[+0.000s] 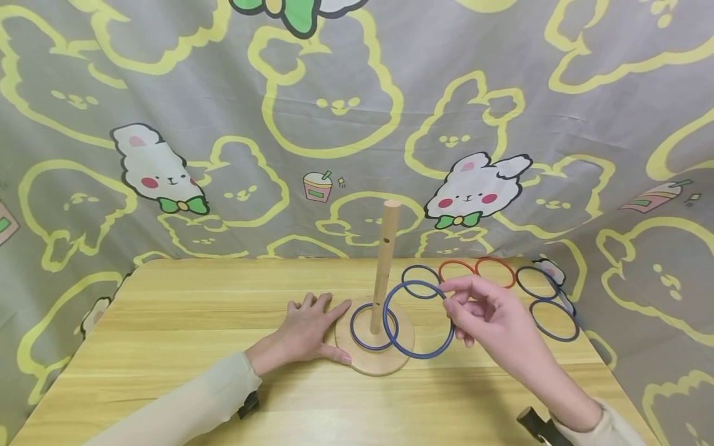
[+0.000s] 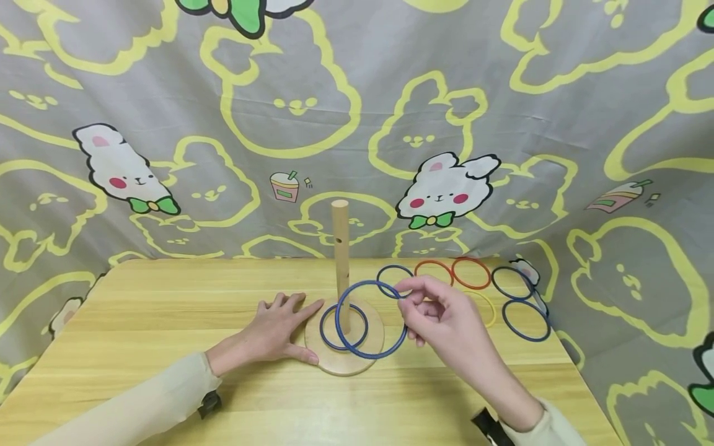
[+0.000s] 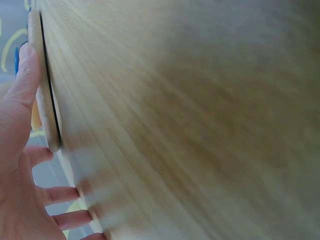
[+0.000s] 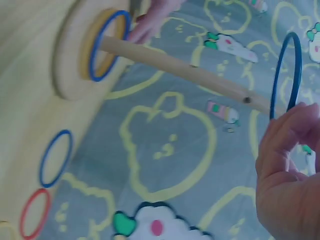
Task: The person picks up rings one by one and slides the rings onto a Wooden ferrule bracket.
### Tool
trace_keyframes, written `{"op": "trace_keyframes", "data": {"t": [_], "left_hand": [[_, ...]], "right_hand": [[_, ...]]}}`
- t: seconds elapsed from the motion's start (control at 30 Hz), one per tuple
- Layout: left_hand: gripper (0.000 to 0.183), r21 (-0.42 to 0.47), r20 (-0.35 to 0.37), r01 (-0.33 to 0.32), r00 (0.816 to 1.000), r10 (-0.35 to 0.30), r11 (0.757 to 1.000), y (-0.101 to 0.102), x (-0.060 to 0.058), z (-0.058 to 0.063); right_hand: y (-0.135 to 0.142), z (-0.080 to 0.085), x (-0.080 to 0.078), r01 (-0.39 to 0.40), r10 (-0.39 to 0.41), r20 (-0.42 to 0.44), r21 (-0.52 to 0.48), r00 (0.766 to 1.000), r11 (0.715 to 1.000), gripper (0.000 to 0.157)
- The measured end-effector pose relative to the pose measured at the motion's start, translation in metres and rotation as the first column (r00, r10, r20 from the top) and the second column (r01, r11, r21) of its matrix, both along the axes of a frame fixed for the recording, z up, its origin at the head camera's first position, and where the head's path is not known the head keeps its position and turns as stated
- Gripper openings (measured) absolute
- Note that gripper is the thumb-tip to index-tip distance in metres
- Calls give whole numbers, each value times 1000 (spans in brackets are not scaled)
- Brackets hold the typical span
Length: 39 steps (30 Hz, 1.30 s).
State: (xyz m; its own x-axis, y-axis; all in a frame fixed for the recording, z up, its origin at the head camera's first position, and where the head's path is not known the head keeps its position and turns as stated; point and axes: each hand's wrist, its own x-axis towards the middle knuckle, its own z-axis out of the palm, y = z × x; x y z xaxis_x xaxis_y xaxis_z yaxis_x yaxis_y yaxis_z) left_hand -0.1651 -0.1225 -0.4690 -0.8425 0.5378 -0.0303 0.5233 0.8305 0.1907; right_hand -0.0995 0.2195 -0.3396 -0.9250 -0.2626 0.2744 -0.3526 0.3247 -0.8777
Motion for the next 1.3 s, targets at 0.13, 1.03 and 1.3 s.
{"op": "trace_keyframes", "data": {"t": [0.13, 1.03, 1.3], "left_hand": [[119, 2, 0, 3, 1000, -3, 1000, -1, 0, 0], [119, 8, 0, 12, 1000, -12, 1000, -3, 0, 0], [119, 12, -5, 13, 1000, -13, 1000, -2, -1, -1]], "right_hand": [[-12, 19, 1, -2, -8, -106, -96, 994, 995, 24], [-52, 55, -44, 18, -58, -109, -338, 992, 941, 19], [-60, 13, -59, 40, -50, -29, -268, 998, 962, 20]]}}
